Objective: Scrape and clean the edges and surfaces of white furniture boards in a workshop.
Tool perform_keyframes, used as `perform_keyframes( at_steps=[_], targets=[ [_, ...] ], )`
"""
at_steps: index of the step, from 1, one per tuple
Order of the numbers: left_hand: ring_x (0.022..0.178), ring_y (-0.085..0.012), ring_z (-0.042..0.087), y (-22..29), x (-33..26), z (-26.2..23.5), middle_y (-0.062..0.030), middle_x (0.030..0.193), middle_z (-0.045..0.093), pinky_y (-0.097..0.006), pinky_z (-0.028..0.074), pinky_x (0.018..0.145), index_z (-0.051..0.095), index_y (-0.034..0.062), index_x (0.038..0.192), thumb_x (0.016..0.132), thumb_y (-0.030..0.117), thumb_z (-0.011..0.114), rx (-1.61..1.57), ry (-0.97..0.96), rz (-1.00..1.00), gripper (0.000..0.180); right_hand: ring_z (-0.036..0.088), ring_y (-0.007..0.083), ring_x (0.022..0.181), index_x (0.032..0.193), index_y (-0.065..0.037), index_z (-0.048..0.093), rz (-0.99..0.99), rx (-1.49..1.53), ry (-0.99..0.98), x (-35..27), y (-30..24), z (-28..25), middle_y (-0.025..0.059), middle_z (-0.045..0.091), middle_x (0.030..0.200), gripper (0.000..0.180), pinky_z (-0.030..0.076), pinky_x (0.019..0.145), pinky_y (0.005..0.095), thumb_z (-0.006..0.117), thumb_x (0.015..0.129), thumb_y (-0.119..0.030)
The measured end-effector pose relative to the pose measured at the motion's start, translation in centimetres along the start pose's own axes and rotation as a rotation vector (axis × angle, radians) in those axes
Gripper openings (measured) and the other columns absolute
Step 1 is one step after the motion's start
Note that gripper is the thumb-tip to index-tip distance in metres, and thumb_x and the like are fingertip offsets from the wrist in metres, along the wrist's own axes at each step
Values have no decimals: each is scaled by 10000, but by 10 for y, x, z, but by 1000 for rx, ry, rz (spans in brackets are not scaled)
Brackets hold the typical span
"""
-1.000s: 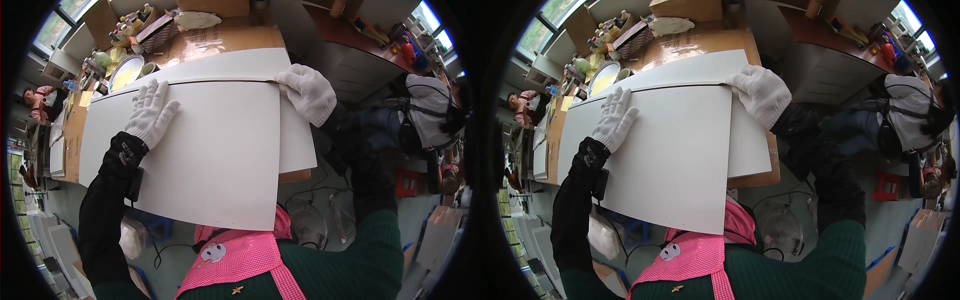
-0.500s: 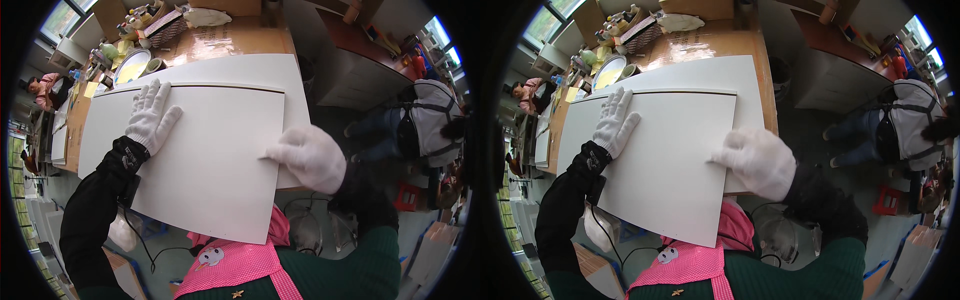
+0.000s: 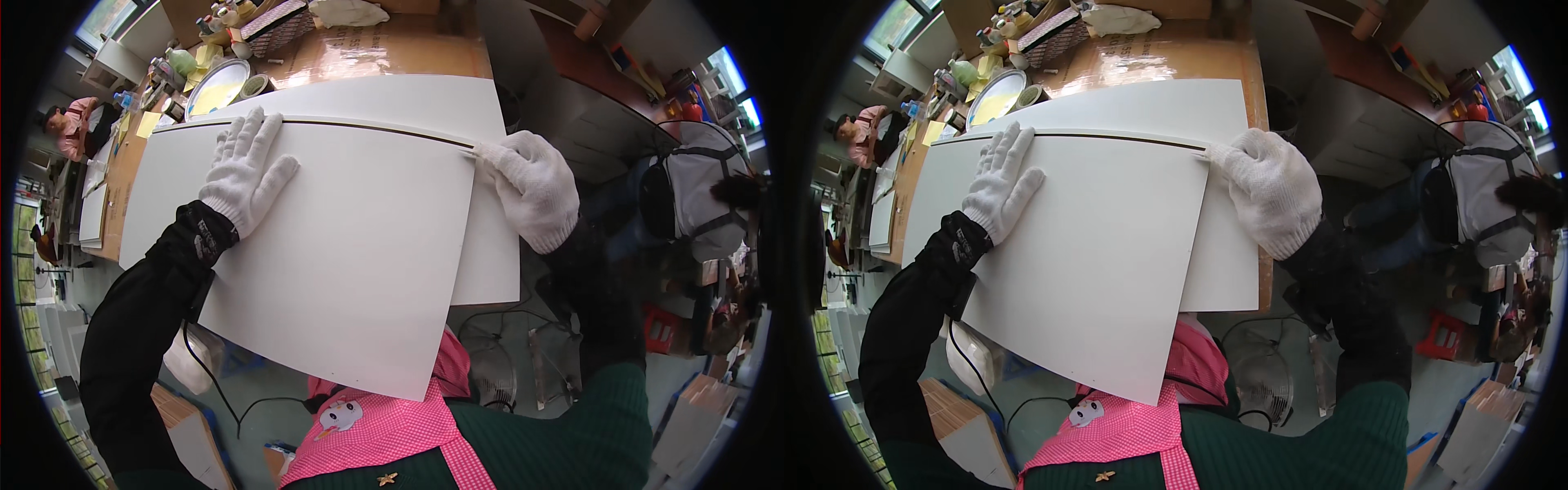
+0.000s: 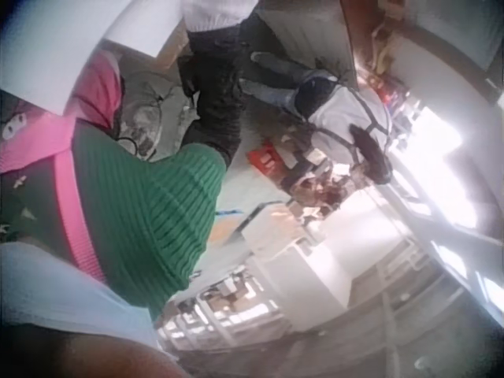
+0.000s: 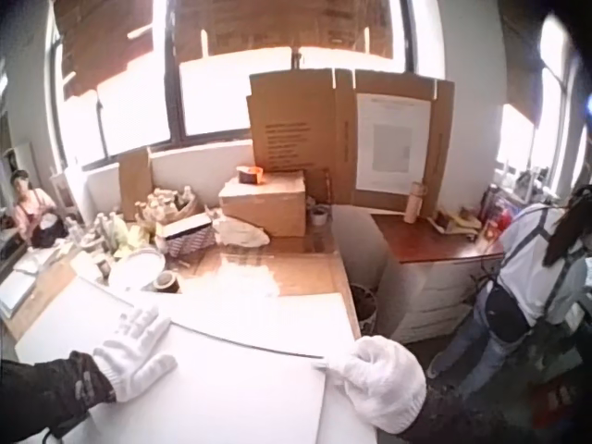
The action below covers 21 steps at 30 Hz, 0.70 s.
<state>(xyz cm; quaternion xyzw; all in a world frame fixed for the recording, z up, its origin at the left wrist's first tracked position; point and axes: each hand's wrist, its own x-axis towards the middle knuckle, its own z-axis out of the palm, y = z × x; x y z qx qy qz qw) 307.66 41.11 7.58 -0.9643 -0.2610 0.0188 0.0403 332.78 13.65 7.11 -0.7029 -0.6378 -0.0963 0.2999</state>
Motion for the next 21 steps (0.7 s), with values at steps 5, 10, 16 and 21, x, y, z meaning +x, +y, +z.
perform_keyframes(
  at_steps=[5, 10, 16, 21],
  targets=[
    [1443, -375, 133, -2, 2, 4, -194, 1554, 177, -439, 94, 1181, 228, 101, 1499, 967, 501, 362, -6, 9, 9, 679, 590, 251, 715, 995, -36, 665, -38, 29, -24, 5, -5, 2, 76, 570, 770, 241, 482, 613, 355, 652, 759, 15],
    [1444, -374, 132, -5, -1, 5, -196, 1554, 175, -441, 95, 1180, 223, 100, 1500, 968, 494, 368, -7, 22, 14, 678, 588, 244, 712, 1017, -63, 644, 146, 437, -394, -22, -52, -7, 106, 539, 762, 186, 480, 564, 365, 629, 839, -118],
    [1452, -366, 95, -3, 3, 5, -192, 1564, 136, -449, 68, 1186, 191, 127, 1510, 965, 565, 323, -2, -13, 13, 711, 624, 244, 729, 1028, -92, 644, -216, 278, -375, -34, -85, -39, 84, 559, 763, 270, 525, 608, 374, 646, 758, -91],
    [1454, -358, 89, -1, 6, 4, -204, 1562, 131, -430, 74, 1188, 177, 118, 1512, 969, 575, 277, 19, -45, 13, 717, 609, 270, 708, 1077, -77, 649, -28, 54, -91, 7, -24, -8, 103, 556, 764, 258, 499, 598, 383, 600, 824, -61]
  ],
)
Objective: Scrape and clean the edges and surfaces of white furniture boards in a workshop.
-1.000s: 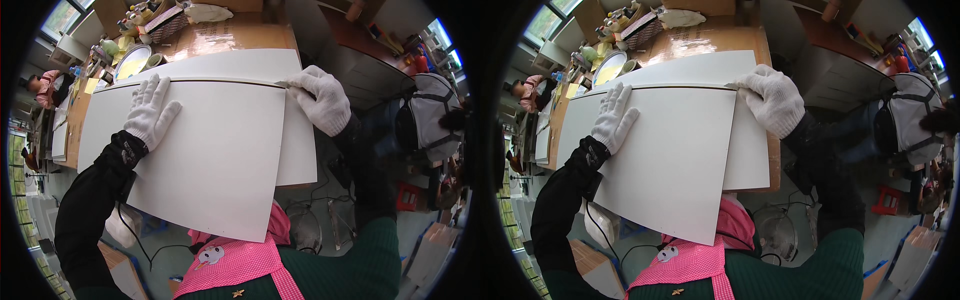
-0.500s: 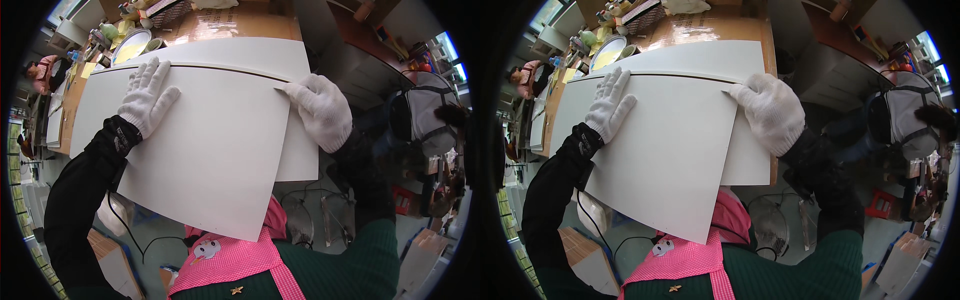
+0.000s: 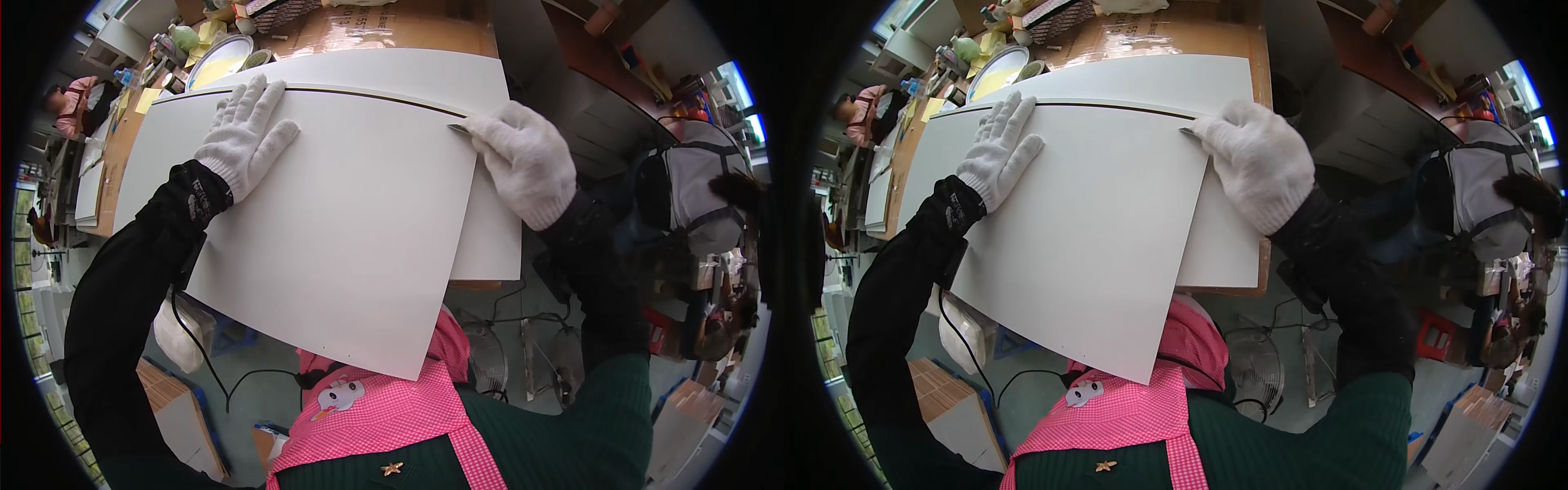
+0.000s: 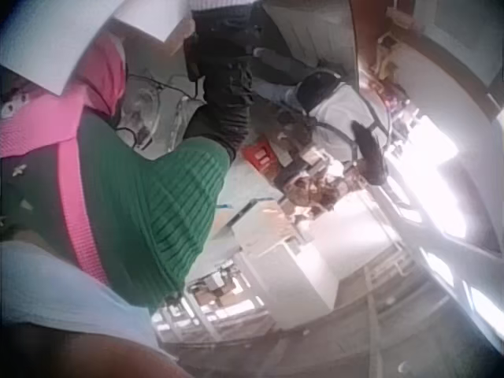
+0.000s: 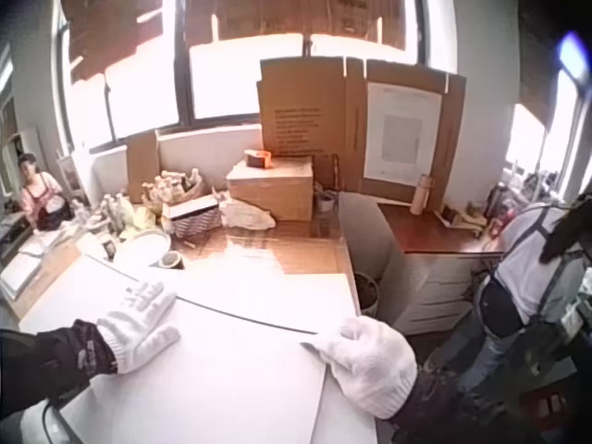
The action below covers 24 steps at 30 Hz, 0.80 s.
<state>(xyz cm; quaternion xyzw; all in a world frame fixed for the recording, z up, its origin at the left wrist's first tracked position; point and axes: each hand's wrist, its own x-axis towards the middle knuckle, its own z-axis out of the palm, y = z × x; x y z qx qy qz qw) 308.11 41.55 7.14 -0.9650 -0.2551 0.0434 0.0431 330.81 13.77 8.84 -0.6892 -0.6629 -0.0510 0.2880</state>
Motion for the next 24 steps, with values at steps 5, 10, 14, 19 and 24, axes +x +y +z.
perform_keyframes(
  at_steps=[5, 10, 14, 19, 24],
  targets=[
    [1454, -355, 88, -6, -5, -4, -202, 1563, 132, -423, 79, 1189, 168, 108, 1512, 972, 572, 262, 33, -4, -12, 718, 610, 262, 715, 1063, -79, 641, -211, 49, -273, -32, -59, -4, 102, 541, 751, 207, 508, 627, 373, 601, 862, -108],
    [1453, -359, 97, 2, -4, -12, -202, 1563, 130, -423, 85, 1189, 160, 104, 1513, 972, 568, 258, 36, -56, -27, 720, 611, 271, 706, 1070, -78, 650, -170, 137, -74, -15, -27, -7, 115, 574, 788, 261, 516, 620, 379, 617, 812, -62],
    [1451, -364, 100, 6, 0, -20, -210, 1562, 118, -422, 101, 1187, 143, 80, 1513, 974, 569, 257, 95, -139, -36, 737, 603, 293, 697, 1053, -61, 657, 18, 80, 18, -1, 1, 10, 133, 576, 788, 228, 505, 595, 378, 604, 831, -56],
    [1452, -371, 87, 7, 2, -28, -212, 1565, 97, -447, 115, 1183, 129, 66, 1513, 942, 652, 224, 132, -210, -53, 824, 605, 266, 744, 1043, -54, 660, -225, 82, -247, -31, -48, -4, 113, 565, 785, 205, 513, 611, 371, 604, 849, -90],
    [1454, -371, 76, 8, 4, -30, -212, 1567, 85, -458, 116, 1181, 122, 67, 1514, 925, 682, 231, 117, -245, -50, 859, 633, 300, 764, 1028, 4, 660, 81, 235, -73, -12, -18, -1, 143, 616, 837, 238, 530, 659, 369, 601, 798, 12]
  ],
)
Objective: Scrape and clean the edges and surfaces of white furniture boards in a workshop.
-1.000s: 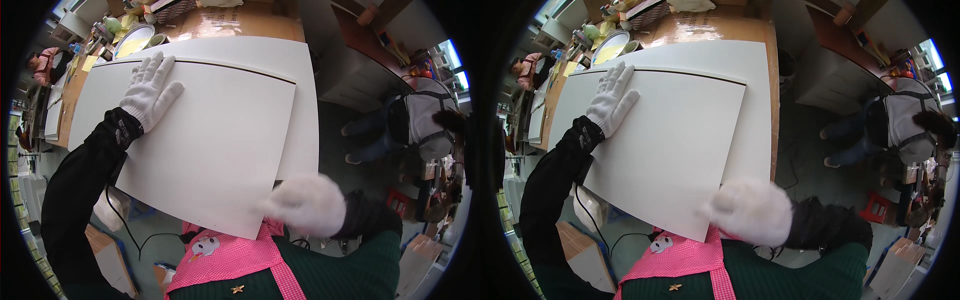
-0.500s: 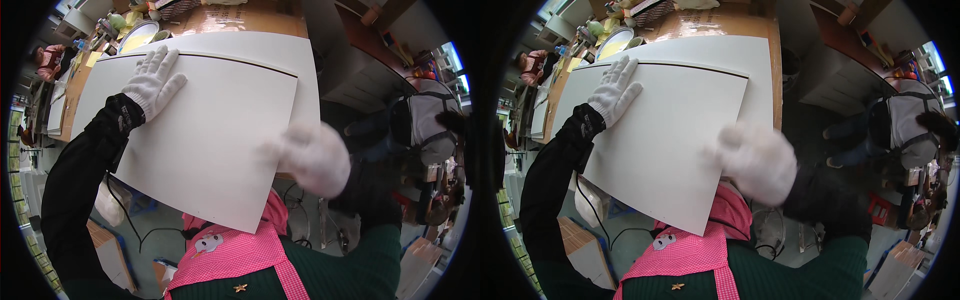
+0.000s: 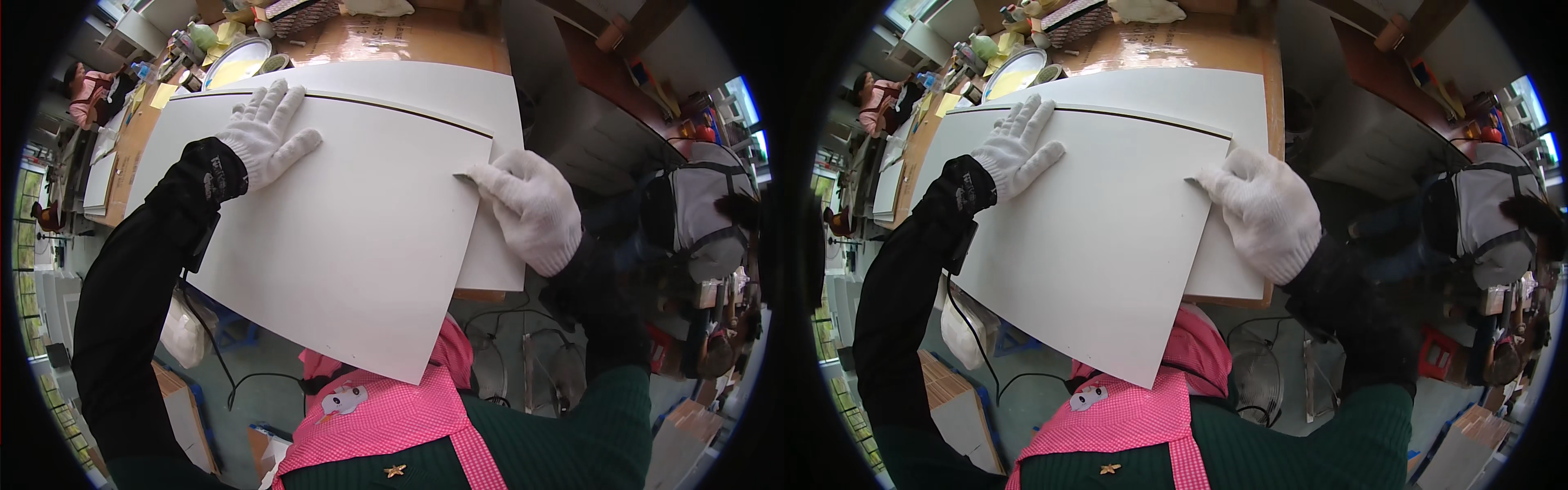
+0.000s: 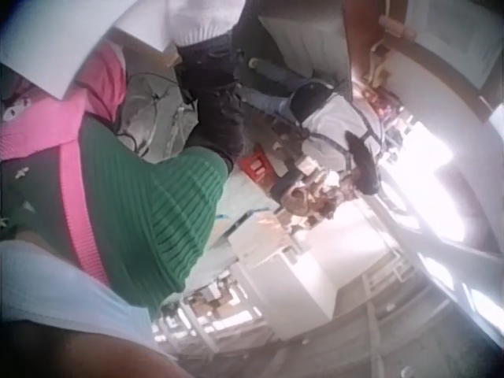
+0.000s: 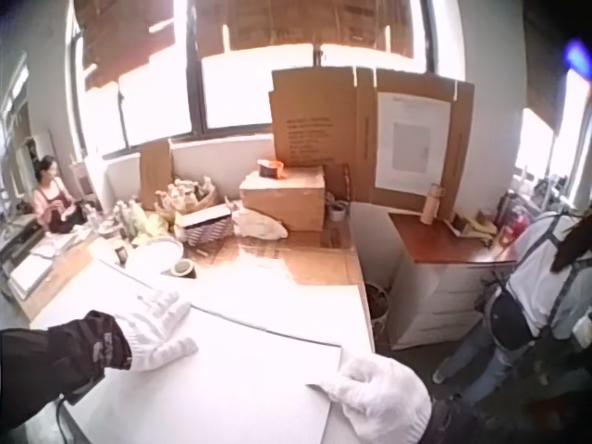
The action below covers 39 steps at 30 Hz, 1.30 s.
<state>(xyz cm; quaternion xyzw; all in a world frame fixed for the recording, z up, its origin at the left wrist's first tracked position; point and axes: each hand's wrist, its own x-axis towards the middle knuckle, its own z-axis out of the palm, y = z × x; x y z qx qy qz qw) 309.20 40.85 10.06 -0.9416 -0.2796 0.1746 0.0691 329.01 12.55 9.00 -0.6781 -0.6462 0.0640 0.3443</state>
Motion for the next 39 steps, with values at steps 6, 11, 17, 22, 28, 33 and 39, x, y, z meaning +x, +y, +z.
perform_keyframes(
  at_steps=[6, 11, 17, 22, 28, 33, 39],
  targets=[
    [1444, -386, 115, 1, -4, 1, -225, 1557, 117, -426, 123, 1183, 118, 44, 1509, 956, 618, 256, 36, 28, 5, 809, 614, 292, 721, 1040, -20, 670, -30, -161, -112, -8, -5, 0, 130, 593, 821, 272, 514, 637, 367, 598, 782, 23],
    [1444, -385, 116, -1, -2, 4, -223, 1558, 120, -425, 124, 1183, 131, 48, 1508, 954, 622, 260, 23, 43, 11, 808, 614, 294, 723, 1028, -29, 672, 6, -165, -89, -5, -10, 0, 125, 595, 827, 270, 505, 631, 370, 613, 769, 19],
    [1445, -382, 117, -1, -3, 4, -221, 1558, 120, -427, 128, 1183, 135, 53, 1508, 953, 626, 258, 28, 44, 7, 807, 614, 288, 732, 1013, -32, 675, 32, -166, -63, -6, -12, 0, 120, 596, 829, 263, 498, 636, 371, 625, 759, 17],
    [1446, -377, 112, 0, -3, 4, -216, 1560, 114, -428, 124, 1185, 126, 55, 1510, 953, 629, 245, 34, 47, 12, 808, 611, 288, 737, 1004, -35, 678, 46, -172, -64, -8, -13, 1, 115, 593, 821, 269, 500, 648, 375, 626, 747, 21],
    [1448, -373, 104, 0, -2, 5, -214, 1561, 109, -421, 118, 1188, 119, 54, 1510, 953, 632, 227, 47, 29, 2, 810, 602, 292, 731, 1013, -39, 679, 53, -123, -47, -10, -13, 2, 113, 580, 804, 285, 498, 647, 377, 625, 740, 26],
    [1449, -370, 104, 0, -1, 5, -213, 1561, 111, -417, 122, 1188, 126, 53, 1509, 953, 627, 239, 41, 38, 3, 807, 606, 299, 727, 1031, -39, 680, 51, -81, -49, -11, -14, 3, 124, 586, 816, 301, 496, 645, 375, 619, 746, 35],
    [1446, -375, 114, 0, -4, 0, -223, 1558, 115, -424, 126, 1185, 140, 36, 1503, 954, 621, 261, 20, 28, 5, 812, 615, 295, 740, 1054, -42, 682, 49, -23, -70, -8, -18, 1, 129, 593, 826, 334, 506, 669, 363, 596, 749, 63]
  ],
)
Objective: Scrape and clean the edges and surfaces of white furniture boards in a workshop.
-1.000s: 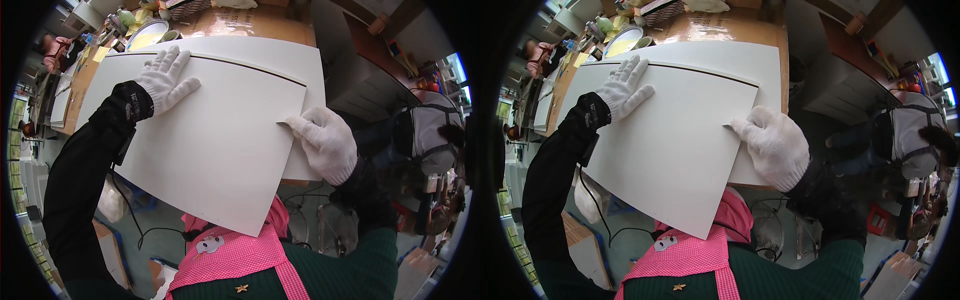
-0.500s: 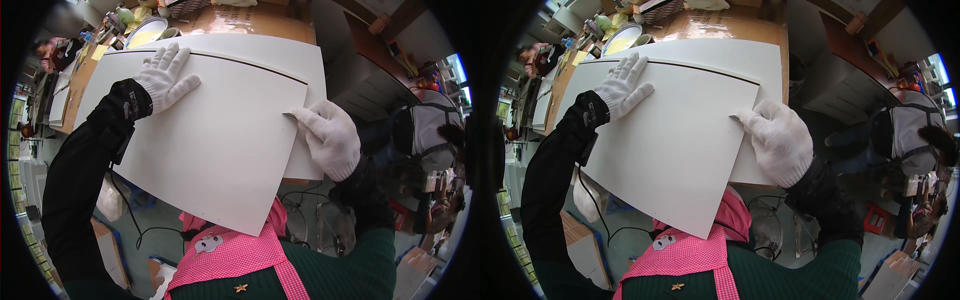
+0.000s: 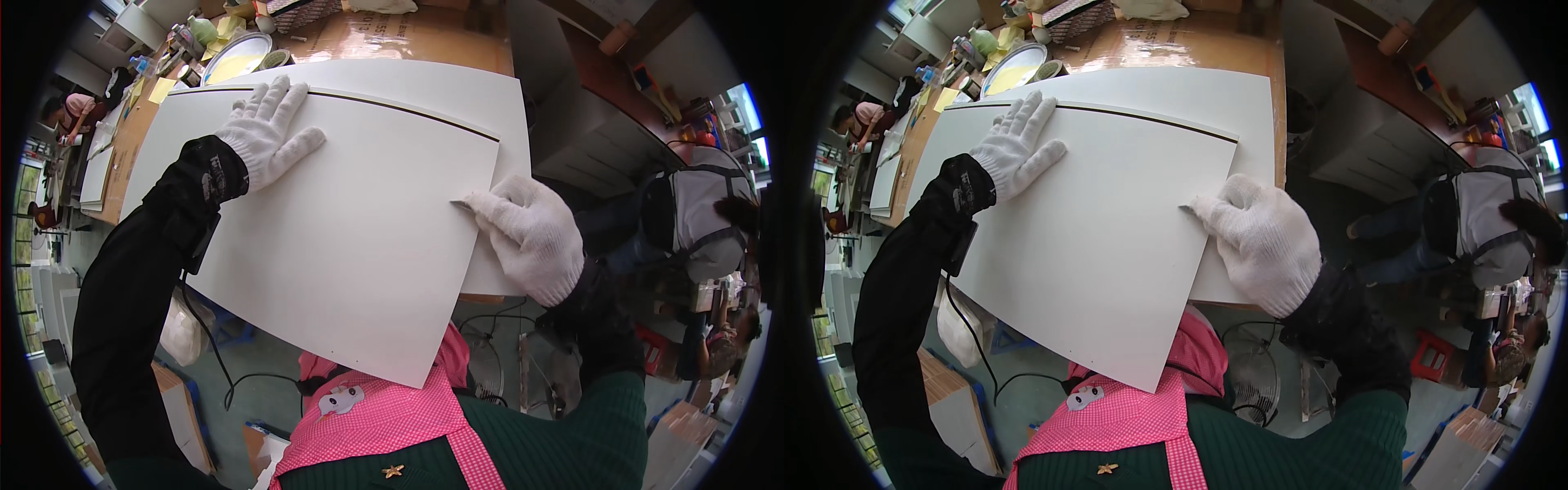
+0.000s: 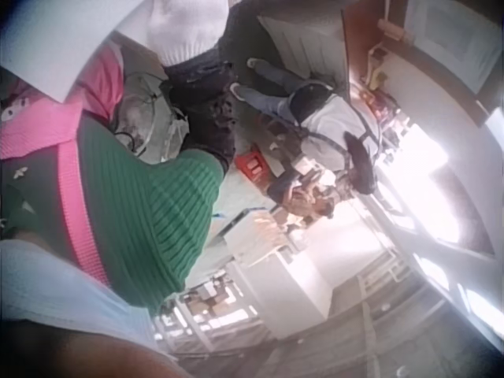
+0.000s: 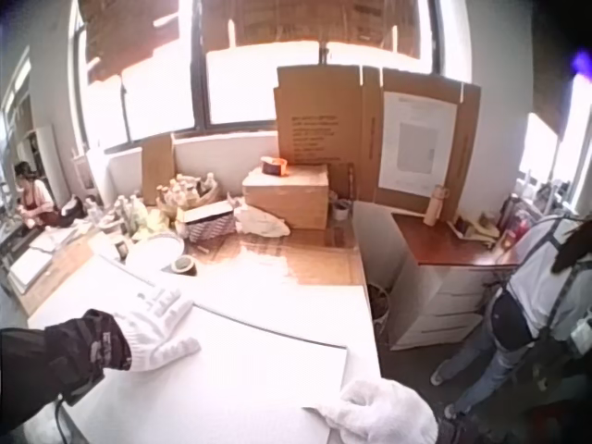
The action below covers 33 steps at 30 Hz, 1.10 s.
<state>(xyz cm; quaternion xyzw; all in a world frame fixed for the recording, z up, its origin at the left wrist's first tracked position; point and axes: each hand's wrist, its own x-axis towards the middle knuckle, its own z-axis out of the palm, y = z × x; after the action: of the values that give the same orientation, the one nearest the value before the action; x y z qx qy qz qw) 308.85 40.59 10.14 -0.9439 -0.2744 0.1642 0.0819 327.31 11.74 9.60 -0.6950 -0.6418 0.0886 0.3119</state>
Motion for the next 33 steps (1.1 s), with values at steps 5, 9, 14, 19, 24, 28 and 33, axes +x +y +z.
perform_keyframes(
  at_steps=[5, 9, 14, 19, 24, 28, 33],
  targets=[
    [1450, -380, 93, -2, 1, 2, -215, 1563, 107, -467, 129, 1178, 138, 66, 1512, 930, 674, 234, -20, -14, -11, 847, 610, 265, 715, 1043, -45, 696, 7, -91, 180, 26, 26, -20, 122, 593, 776, 294, 495, 643, 343, 612, 778, 51],
    [1444, -381, 122, 5, 4, -3, -224, 1557, 115, -435, 130, 1182, 130, 38, 1505, 951, 623, 262, -5, -30, -3, 817, 611, 262, 699, 1020, -42, 691, -69, -186, 178, 41, 53, -8, 123, 597, 782, 202, 495, 619, 350, 637, 828, -17],
    [1450, -382, 89, -1, 1, 1, -211, 1565, 101, -479, 128, 1177, 132, 72, 1514, 934, 660, 237, -24, -25, -17, 833, 611, 288, 702, 988, -37, 676, -77, -136, 73, 33, 33, -3, 141, 582, 793, 139, 493, 602, 373, 623, 864, -66],
    [1450, -387, 81, 6, 4, -7, -225, 1563, 93, -471, 116, 1178, 133, 64, 1514, 935, 654, 242, -32, -53, -34, 833, 608, 303, 712, 1031, -66, 690, -200, -20, -17, 3, 1, -1, 131, 587, 794, 264, 503, 628, 379, 620, 786, 3],
    [1458, -363, 22, 44, 15, -6, -235, 1564, 52, -398, 50, 1191, 90, 24, 1508, 954, 631, 219, -38, 21, -8, 832, 628, 203, 801, 1065, -25, 686, 140, 145, 388, 2, 21, -26, 105, 625, 856, 260, 501, 727, 294, 631, 816, 27],
    [1464, -333, 12, 99, 19, -9, -219, 1568, 64, -389, 34, 1192, 101, 13, 1504, 958, 632, 200, -7, 137, 174, 831, 634, 164, 862, 1046, 10, 676, 245, 166, 530, -19, 24, -23, 82, 642, 900, 196, 502, 780, 268, 636, 854, 12],
    [1461, -315, 78, 148, 27, -16, -191, 1562, 140, -398, 66, 1201, 209, 4, 1480, 994, 549, 189, -145, 383, 751, 730, 546, 59, 713, 1071, 16, 662, 438, 303, 576, -55, 32, -16, 15, 596, 869, 188, 446, 644, 193, 627, 887, -4]
  ],
)
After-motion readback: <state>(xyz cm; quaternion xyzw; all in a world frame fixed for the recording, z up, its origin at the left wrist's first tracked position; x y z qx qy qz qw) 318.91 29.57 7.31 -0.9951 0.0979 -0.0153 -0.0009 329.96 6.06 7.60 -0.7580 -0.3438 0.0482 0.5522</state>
